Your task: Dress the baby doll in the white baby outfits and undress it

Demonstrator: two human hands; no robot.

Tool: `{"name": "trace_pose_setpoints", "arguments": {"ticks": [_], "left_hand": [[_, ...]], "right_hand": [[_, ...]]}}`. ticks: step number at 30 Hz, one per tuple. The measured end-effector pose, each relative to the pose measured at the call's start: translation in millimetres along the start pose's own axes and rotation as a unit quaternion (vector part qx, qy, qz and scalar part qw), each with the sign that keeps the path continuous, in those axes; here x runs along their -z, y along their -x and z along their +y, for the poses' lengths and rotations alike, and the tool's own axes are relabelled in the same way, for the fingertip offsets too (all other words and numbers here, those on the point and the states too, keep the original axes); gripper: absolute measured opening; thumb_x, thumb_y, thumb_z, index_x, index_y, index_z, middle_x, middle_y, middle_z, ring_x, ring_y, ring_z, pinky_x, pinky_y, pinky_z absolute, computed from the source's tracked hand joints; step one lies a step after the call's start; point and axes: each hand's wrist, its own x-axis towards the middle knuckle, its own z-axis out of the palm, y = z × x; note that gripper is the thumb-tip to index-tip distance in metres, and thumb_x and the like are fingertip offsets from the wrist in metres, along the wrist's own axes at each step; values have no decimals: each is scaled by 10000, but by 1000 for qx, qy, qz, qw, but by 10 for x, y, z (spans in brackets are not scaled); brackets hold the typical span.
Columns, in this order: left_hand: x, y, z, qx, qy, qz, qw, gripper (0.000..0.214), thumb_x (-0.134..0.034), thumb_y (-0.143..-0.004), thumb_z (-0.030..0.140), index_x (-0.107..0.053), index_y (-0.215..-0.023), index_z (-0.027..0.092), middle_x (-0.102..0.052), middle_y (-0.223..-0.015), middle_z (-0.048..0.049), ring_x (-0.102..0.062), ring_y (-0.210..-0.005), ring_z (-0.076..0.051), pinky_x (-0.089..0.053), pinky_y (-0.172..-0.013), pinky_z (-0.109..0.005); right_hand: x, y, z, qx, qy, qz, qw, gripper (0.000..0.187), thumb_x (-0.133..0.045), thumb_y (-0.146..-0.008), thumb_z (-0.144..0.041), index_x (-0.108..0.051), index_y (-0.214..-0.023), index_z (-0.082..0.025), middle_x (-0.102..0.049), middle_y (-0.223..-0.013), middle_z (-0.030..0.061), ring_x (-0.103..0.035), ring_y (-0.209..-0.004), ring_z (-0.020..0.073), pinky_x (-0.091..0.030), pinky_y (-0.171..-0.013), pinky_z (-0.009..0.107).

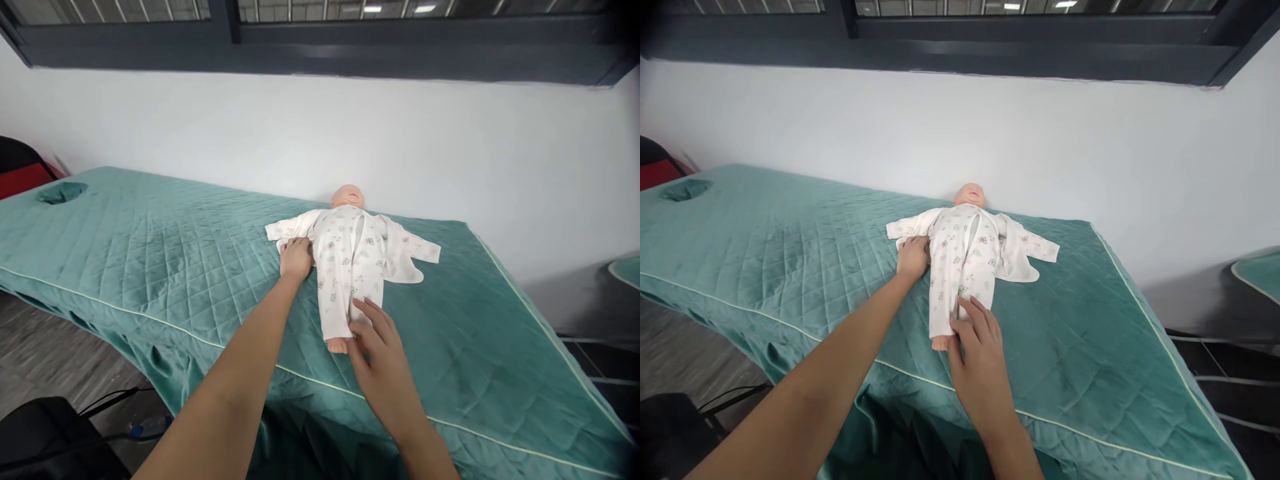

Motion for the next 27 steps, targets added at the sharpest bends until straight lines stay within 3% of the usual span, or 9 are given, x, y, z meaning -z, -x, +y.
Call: {"name": "trace_pose_setpoints", "arguments": {"ticks": [5,9,14,18,22,27], "left_hand": [[-3,0,-13,-1,-5,2,1000,368,-355,-1001,185,-664,-1185,258,-671,-1348,-57,-515,-1294,-252,-370,-1077,-436],[-12,-5,-17,1,-6,0,1000,366,-362,-991,171,-665,-1178,259,-674,-1339,-60,-522,-1280,-248,-374,-1075,-428],[-8,-1,-20,0,-4,-1,1000,372,-357,-991,168,-662,-1184,257,-674,-1337,-61,-522,-1277,-246,-374,-1078,-424],[-10,-6,-20,0,-5,0,1000,364,-362,-993,178,-669,-1173,253,-671,-1343,-65,-522,-1276,-253,-375,-1079,-433],[-23,-13,-18,2,-7,3,1000,353,-364,-998,197,-675,-1157,249,-674,-1341,-65,-530,-1268,-259,-378,-1077,-443],[-18,-7,-11,2,-7,5,1000,346,-368,-1001,212,-675,-1156,252,-676,-1342,-65,-532,-1272,-255,-378,-1074,-437]], "right_hand": [[-185,165,91,-53,3,26,998,103,-555,-994,-288,-594,-1078,-243,-540,-1449,127,-418,-1438,364,-494,-1040,645],[-203,199,74,-81,-16,24,996,163,-534,-1007,-296,-619,-1139,-256,-518,-1482,109,-364,-1476,359,-471,-1076,646],[-175,292,24,-157,-106,70,979,257,-516,-1014,-295,-603,-1255,-293,-502,-1500,86,-481,-1405,286,-522,-1061,520],[-187,471,117,-253,-174,107,946,335,-480,-1021,-327,-550,-1347,-295,-571,-1430,85,-569,-1305,261,-480,-1096,530],[-237,554,289,-252,-115,118,954,365,-517,-976,-327,-561,-1329,-242,-585,-1362,120,-583,-1239,280,-501,-1037,525],[-314,406,395,-228,-30,71,971,327,-573,-934,-366,-619,-1213,-202,-678,-1125,123,-624,-1053,302,-522,-879,492]]}}
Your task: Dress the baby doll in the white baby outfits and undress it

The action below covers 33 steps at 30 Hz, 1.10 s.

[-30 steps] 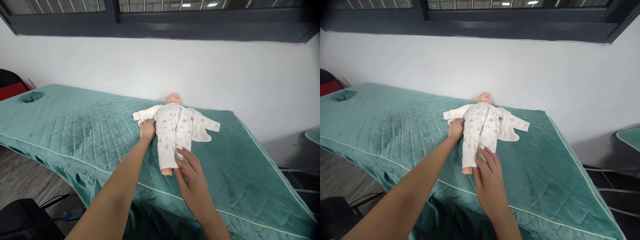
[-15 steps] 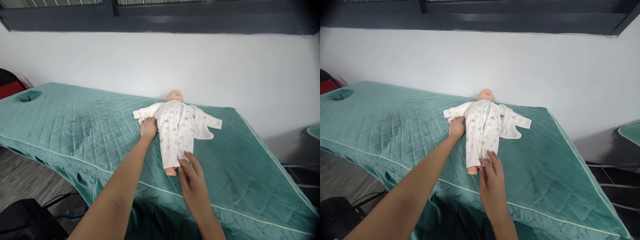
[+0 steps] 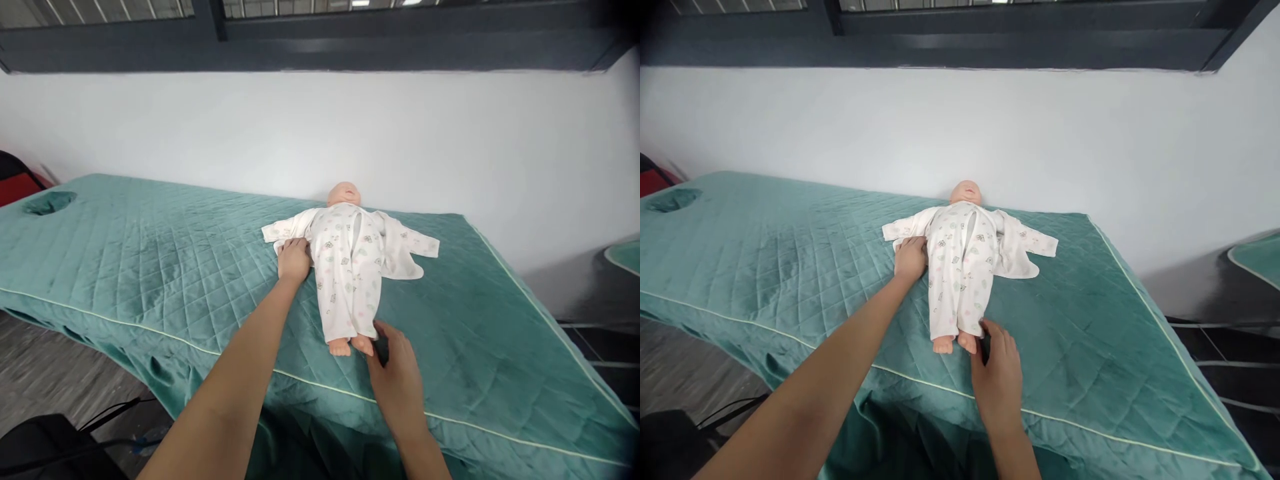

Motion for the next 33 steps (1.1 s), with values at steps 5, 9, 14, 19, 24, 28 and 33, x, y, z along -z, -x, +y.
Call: {"name": "trace_pose_setpoints", "arguments": {"ticks": [5,9,14,19,24,28,33], "left_hand": [[30,7,21,6,1,0,1000,344,-368,-1003,221,-681,-1144,249,-678,-1341,-66,-542,-1261,-254,-386,-1062,-430],[51,11,37,9,-1,-5,1000,335,-382,-995,218,-681,-1145,247,-681,-1334,-73,-543,-1263,-256,-386,-1058,-425],[64,18,39,8,-2,-4,1000,341,-395,-980,193,-677,-1165,248,-673,-1351,-70,-533,-1282,-257,-371,-1074,-426],[60,21,36,10,-3,-7,1000,334,-407,-975,189,-683,-1157,240,-680,-1342,-68,-541,-1276,-247,-365,-1083,-413],[54,20,34,11,-3,-6,1000,338,-397,-981,195,-681,-1157,246,-683,-1333,-73,-538,-1283,-250,-359,-1088,-417],[61,21,30,8,0,-6,1000,339,-393,-983,196,-684,-1152,240,-687,-1323,-75,-544,-1275,-248,-363,-1086,-418],[48,18,20,8,2,-1,1000,335,-402,-975,186,-688,-1141,236,-695,-1310,-65,-546,-1270,-250,-363,-1083,-420]], "right_hand": [[-25,-138,-96,-51,-17,-24,998,224,-501,-985,-368,-641,-1051,-206,-692,-929,74,-637,-869,250,-496,-749,390],[117,-102,-284,-2,-87,-47,995,176,-522,-997,-343,-625,-924,-221,-642,-810,16,-589,-716,173,-459,-661,307],[321,-21,-441,86,-92,-9,992,71,-569,-979,-265,-620,-940,-235,-627,-843,10,-574,-706,151,-454,-629,289],[279,54,-292,69,-57,20,996,57,-600,-969,-259,-633,-1012,-245,-645,-921,38,-617,-840,193,-521,-709,333],[149,128,-289,86,-49,41,994,318,-566,-980,-239,-554,-1297,-263,-563,-1360,119,-542,-1274,274,-536,-972,478],[41,71,-383,125,-14,25,992,331,-618,-955,-266,-545,-1278,-268,-549,-1404,118,-460,-1378,314,-489,-1057,571],[-5,27,-391,116,5,48,992,198,-587,-957,-240,-561,-1153,-258,-551,-1390,127,-483,-1349,333,-525,-991,589]]}}
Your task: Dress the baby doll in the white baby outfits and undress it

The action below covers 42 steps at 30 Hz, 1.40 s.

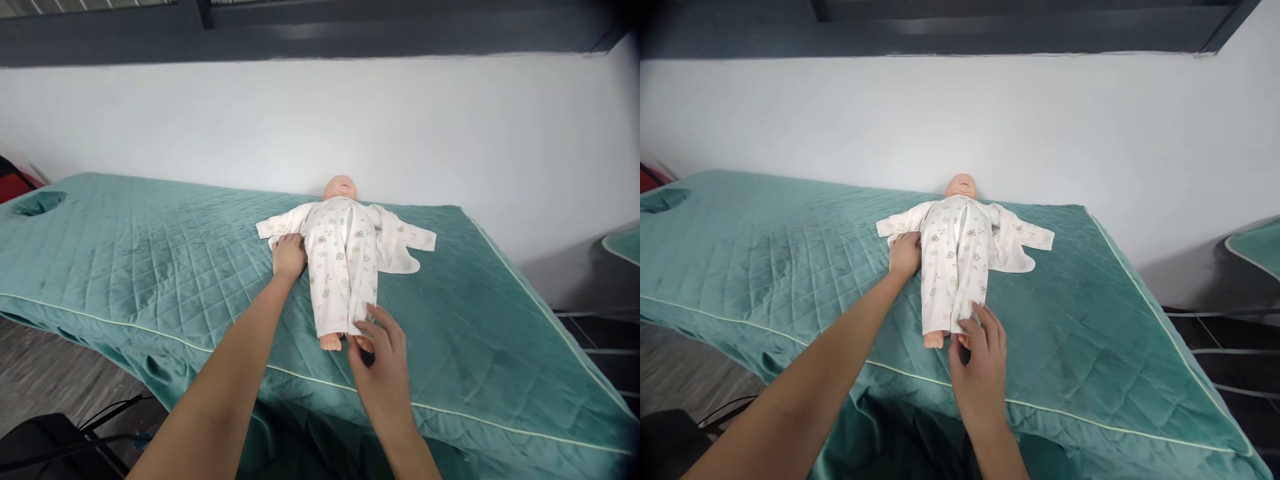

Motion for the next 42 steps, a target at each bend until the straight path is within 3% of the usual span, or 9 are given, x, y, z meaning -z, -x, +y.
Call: {"name": "trace_pose_setpoints", "arguments": {"ticks": [5,14,21,26,29,33,37,40,42], "left_hand": [[-3,0,1,-1,-2,1,1000,328,-413,-970,186,-685,-1146,240,-690,-1321,-66,-544,-1268,-248,-363,-1080,-415],[16,-1,16,4,-9,-3,1000,325,-406,-974,190,-680,-1137,248,-684,-1331,-64,-545,-1266,-258,-382,-1054,-420],[7,-4,22,3,-7,-1,1000,326,-394,-981,209,-676,-1137,253,-688,-1317,-71,-549,-1257,-272,-394,-1042,-435],[10,-5,22,5,-11,-6,1000,330,-395,-983,214,-673,-1156,253,-685,-1321,-71,-547,-1261,-267,-394,-1051,-430],[16,-3,23,2,-15,-9,1000,336,-398,-978,207,-674,-1165,252,-684,-1325,-69,-547,-1259,-266,-393,-1057,-433],[30,12,31,-4,-20,-12,1000,361,-386,-982,209,-676,-1195,239,-658,-1373,-79,-523,-1288,-274,-382,-1083,-454],[48,48,33,-109,-50,-51,991,386,-452,-959,258,-657,-1281,205,-568,-1480,-114,-422,-1403,-300,-316,-1167,-493],[60,81,32,-238,-78,-108,962,450,-548,-904,299,-642,-1324,168,-577,-1451,-159,-403,-1423,-323,-196,-1254,-500],[70,104,35,-278,-75,-130,949,503,-566,-896,338,-618,-1365,165,-582,-1447,-160,-426,-1412,-317,-166,-1277,-477]], "right_hand": [[-7,-26,-52,17,35,-7,999,345,-600,-961,-279,-514,-1296,-267,-509,-1458,148,-449,-1381,355,-510,-1002,609],[-86,-152,-96,33,52,10,998,93,-577,-943,-206,-545,-1026,-235,-590,-1363,137,-468,-1365,365,-509,-983,613],[41,-53,17,64,-4,-12,998,158,-581,-927,-141,-578,-1031,-260,-593,-1356,103,-449,-1387,339,-559,-932,540],[137,39,-15,-15,-145,4,989,175,-571,-952,-188,-595,-1109,-262,-566,-1363,123,-573,-1262,287,-599,-831,424],[167,-125,87,-33,-157,43,986,182,-535,-967,-198,-592,-1131,-251,-590,-1315,125,-592,-1226,268,-580,-897,449],[34,-706,615,26,-40,51,998,265,-466,-927,-130,-610,-1135,-208,-634,-1253,133,-586,-1221,269,-496,-1040,519],[-202,-1269,1158,15,82,-63,995,385,-387,-863,-66,-658,-1130,-124,-652,-1222,195,-558,-1217,313,-455,-1066,542],[-292,-1394,1268,44,129,-127,983,346,-404,-929,-142,-684,-1130,-105,-657,-1231,207,-561,-1178,337,-449,-1045,537],[-306,-1356,1252,74,163,-141,974,362,-415,-962,-189,-672,-1207,-118,-631,-1300,202,-523,-1238,350,-403,-1080,552]]}}
